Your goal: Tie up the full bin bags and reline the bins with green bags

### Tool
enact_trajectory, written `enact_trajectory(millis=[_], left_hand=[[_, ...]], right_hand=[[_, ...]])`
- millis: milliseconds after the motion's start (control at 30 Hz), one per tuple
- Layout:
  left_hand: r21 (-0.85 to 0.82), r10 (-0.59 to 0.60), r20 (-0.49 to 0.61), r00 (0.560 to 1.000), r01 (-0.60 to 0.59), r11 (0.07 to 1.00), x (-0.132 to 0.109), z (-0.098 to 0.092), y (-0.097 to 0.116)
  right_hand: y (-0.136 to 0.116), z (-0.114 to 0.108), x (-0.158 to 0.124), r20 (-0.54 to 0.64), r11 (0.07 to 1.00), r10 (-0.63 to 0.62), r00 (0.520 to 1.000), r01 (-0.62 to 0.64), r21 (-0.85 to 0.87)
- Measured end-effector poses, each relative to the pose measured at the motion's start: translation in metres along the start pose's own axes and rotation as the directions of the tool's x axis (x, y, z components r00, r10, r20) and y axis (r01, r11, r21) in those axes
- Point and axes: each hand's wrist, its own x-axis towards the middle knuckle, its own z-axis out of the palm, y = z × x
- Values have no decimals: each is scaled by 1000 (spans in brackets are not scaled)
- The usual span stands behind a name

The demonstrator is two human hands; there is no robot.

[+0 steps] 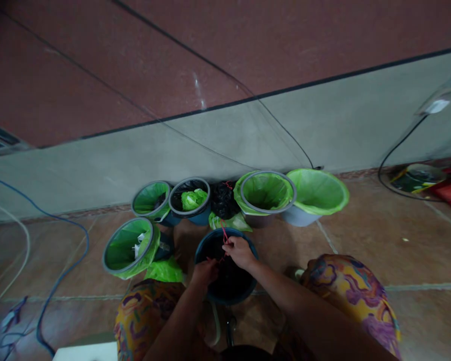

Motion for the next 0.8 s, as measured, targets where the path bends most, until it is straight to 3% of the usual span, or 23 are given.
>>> enact_trajectory(millis=[200, 333, 400, 600, 700, 800], left_hand=[[55, 75, -41, 996, -72, 996, 4, 4, 1], [91, 348, -36, 937, -344, 935, 5, 4, 4], [43, 429, 8, 903, -429, 902, 3, 6, 7], [-170, 347, 87, 934, -329, 929, 1, 12, 10], [-102, 308, 108, 945, -298, 949, 6, 12, 8], [63, 334, 209, 919, -353, 933, 9, 14, 6]], right_hand=[[7, 2, 1, 17, 999, 10, 1000, -11, 38], [5, 3, 2, 30, 996, 31, 999, -33, 79], [2, 2, 1, 33, 998, 24, 999, -26, 57], [-7, -5, -3, -6, 989, -102, 995, 101, -105], [-11, -4, -6, -37, 970, -177, 983, 169, -173], [-13, -2, -8, -13, 957, -241, 970, 236, -169]])
